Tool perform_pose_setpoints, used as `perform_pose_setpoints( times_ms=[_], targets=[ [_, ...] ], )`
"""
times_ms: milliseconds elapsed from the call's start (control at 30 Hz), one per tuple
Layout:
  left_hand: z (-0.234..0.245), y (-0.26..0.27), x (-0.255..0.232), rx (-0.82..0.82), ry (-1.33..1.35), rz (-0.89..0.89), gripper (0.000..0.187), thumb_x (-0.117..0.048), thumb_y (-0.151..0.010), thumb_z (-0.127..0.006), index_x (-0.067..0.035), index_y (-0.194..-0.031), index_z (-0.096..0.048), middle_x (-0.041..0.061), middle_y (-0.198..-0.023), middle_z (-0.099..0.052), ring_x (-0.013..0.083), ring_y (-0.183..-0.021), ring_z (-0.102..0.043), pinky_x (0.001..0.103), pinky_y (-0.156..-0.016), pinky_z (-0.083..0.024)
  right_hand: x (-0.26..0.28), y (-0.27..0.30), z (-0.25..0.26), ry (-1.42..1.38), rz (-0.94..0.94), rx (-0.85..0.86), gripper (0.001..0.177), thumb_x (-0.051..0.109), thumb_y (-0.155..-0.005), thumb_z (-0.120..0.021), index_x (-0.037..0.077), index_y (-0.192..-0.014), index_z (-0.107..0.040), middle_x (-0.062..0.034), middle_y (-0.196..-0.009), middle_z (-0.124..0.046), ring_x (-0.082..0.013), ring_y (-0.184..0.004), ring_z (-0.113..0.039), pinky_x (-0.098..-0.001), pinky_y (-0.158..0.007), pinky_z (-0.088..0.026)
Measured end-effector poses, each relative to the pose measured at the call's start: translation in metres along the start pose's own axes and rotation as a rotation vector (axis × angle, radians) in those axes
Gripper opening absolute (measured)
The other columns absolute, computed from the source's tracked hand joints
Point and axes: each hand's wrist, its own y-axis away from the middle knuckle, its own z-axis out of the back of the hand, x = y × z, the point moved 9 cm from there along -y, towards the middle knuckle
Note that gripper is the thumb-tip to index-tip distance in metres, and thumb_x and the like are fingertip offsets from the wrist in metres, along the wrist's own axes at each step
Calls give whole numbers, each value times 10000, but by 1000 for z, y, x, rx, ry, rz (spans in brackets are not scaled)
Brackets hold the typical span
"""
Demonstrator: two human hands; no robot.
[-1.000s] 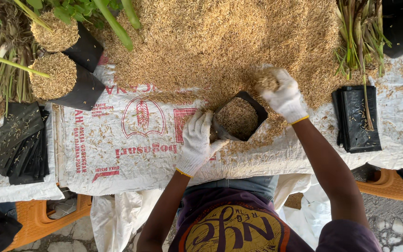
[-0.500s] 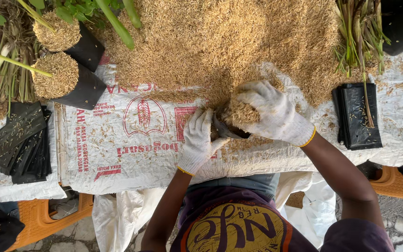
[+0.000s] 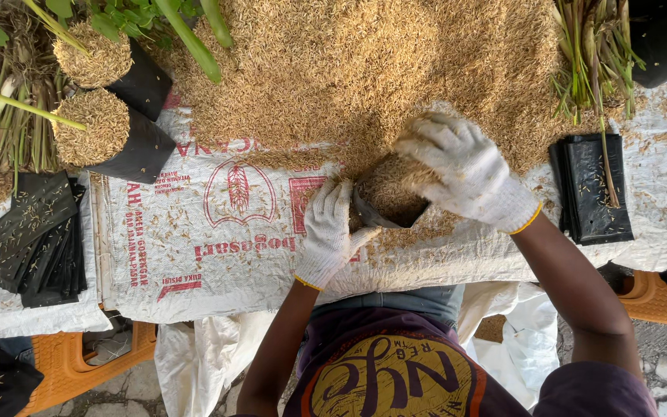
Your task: The person fills a black plastic bag with rice husks, creates a hole in the center, and plants a green seedling into the bag.
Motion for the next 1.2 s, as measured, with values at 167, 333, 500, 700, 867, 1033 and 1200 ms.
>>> perform_pose_setpoints(
  times_ms=[167,333,500,700,867,1033,1200],
  targets=[
    [5,-2,-3,44,46,11,1277,-704,-562,-930,-45,-1576,-520,180,-1363,-648,432,-1395,-579,576,-1186,-451,-34,16,-6,196,-80,-17,593,569,-1027,-698,98,-1385,-742,-201,-1328,-728,-449,-1276,-717,-579,-990,-630],
    [8,-3,-4,44,28,5,1270,-719,-579,-920,-55,-1582,-512,165,-1377,-636,416,-1398,-576,561,-1183,-459,-22,7,2,146,-128,44,496,549,-996,-762,152,-1292,-784,-197,-1312,-728,-458,-1304,-698,-591,-1024,-619],
    [4,-2,-2,15,36,-9,1276,-731,-563,-920,-59,-1572,-521,162,-1365,-641,411,-1389,-586,554,-1180,-468,2,-8,-2,278,-112,186,338,549,-937,-794,237,-1062,-823,-149,-1287,-768,-403,-1289,-724,-555,-1025,-634],
    [5,-3,-5,4,-4,-1,1244,-772,-590,-881,-79,-1562,-532,139,-1365,-650,385,-1389,-598,529,-1175,-479,18,-19,-23,267,-67,301,213,472,-865,-861,268,-910,-822,-141,-1389,-731,-391,-1384,-659,-583,-1104,-583],
    [9,-7,-8,17,7,-5,1267,-719,-518,-936,-55,-1528,-557,158,-1321,-666,403,-1366,-611,549,-1169,-489,36,-26,-12,114,-17,329,204,485,-857,-838,297,-935,-821,-185,-1397,-734,-442,-1411,-635,-623,-1123,-562],
    [11,-6,-8,17,5,-2,1245,-757,-583,-900,-61,-1550,-540,152,-1353,-655,390,-1381,-599,543,-1176,-478,25,-31,-19,251,-78,310,189,447,-898,-836,265,-934,-800,-159,-1397,-714,-419,-1419,-632,-600,-1102,-586],
    [10,-6,-7,25,5,-9,1259,-715,-555,-932,-47,-1546,-536,163,-1348,-655,404,-1380,-599,553,-1174,-484,38,-27,-29,219,50,352,219,467,-859,-853,321,-981,-744,-111,-1406,-699,-400,-1441,-609,-604,-1161,-534]
  ],
)
